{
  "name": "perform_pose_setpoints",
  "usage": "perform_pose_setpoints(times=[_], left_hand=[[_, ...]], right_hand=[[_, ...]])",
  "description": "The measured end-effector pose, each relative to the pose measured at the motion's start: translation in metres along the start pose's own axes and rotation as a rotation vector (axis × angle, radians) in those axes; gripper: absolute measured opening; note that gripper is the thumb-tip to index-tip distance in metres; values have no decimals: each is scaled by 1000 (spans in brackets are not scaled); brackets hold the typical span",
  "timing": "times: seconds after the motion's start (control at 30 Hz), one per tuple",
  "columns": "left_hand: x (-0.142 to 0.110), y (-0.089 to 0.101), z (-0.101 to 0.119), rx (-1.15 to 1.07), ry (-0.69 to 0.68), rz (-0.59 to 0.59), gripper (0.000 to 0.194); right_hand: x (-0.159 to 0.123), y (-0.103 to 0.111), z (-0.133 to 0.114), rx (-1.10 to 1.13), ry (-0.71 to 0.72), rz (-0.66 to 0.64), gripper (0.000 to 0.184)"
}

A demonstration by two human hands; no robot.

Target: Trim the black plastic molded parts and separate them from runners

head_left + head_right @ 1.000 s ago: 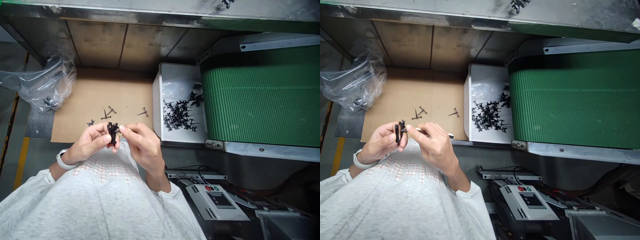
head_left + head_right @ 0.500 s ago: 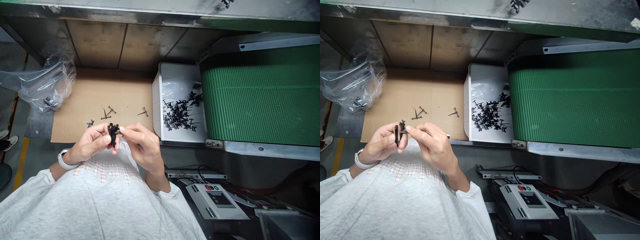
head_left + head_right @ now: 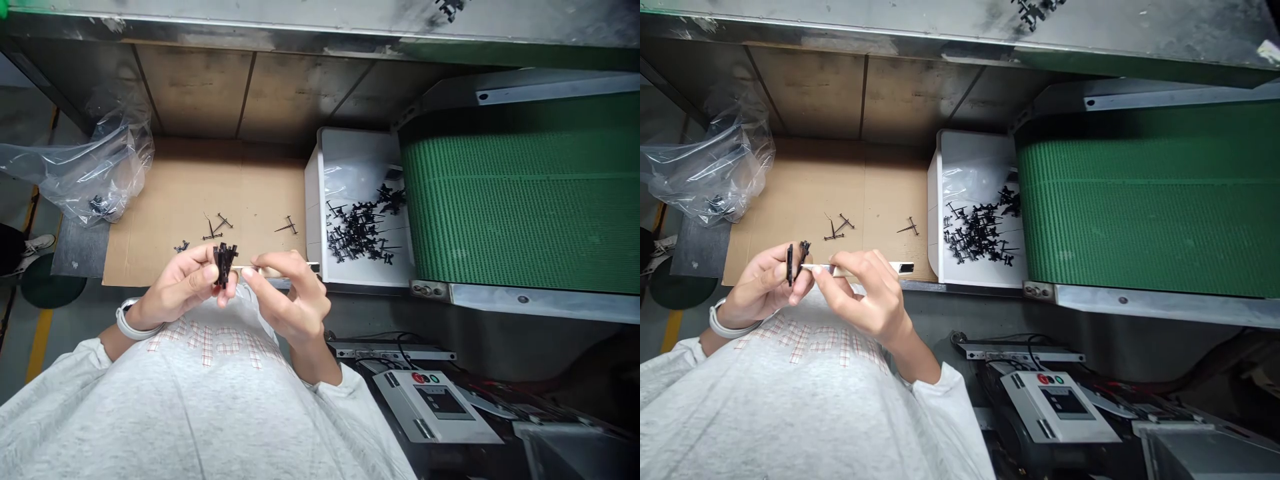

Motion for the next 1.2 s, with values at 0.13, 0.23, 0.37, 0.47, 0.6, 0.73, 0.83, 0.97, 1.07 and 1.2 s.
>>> perform_pose_setpoints(times=[0.13, 0.23, 0.37, 0.47, 0.6, 0.73, 0.83, 0.97, 1.07, 1.2], left_hand=[[-1, 0, 0, 12, 12, 26, 24], [-1, 1, -1, 20, 4, 19, 24], [-1, 1, -1, 22, -15, 12, 23], [0, 0, -1, 43, -16, 23, 24], [1, -1, 0, 71, -38, 34, 25], [0, 0, 0, 74, -45, 40, 25], [-1, 0, -1, 55, -49, 32, 24], [-1, 0, -2, 31, -53, 11, 21], [1, 0, -2, 20, -64, -2, 20], [2, -1, -1, 25, -72, 5, 21]], right_hand=[[0, -1, -1, 2, -4, -30, 24], [0, -1, -1, 3, -7, -40, 23], [1, -2, -2, 14, 5, -32, 22], [1, -2, -2, 11, -7, -32, 23], [0, -3, -2, 12, -20, -18, 24], [0, -3, -3, 10, -18, -19, 25], [1, -3, -3, 12, -23, -21, 24], [1, -4, -3, 22, -26, -9, 25], [0, -4, -4, 24, -35, 0, 25], [-2, -7, -4, 21, -61, 8, 28]])
Point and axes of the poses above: each hand's wrist, its own x-axis towards the middle knuckle, its own y-axis out of the back of the hand, z = x × y, the point moved 2 cm from there along x, towards the middle knuckle, and after that the axes turned 1 degree about -x, right-handed, at the moved point
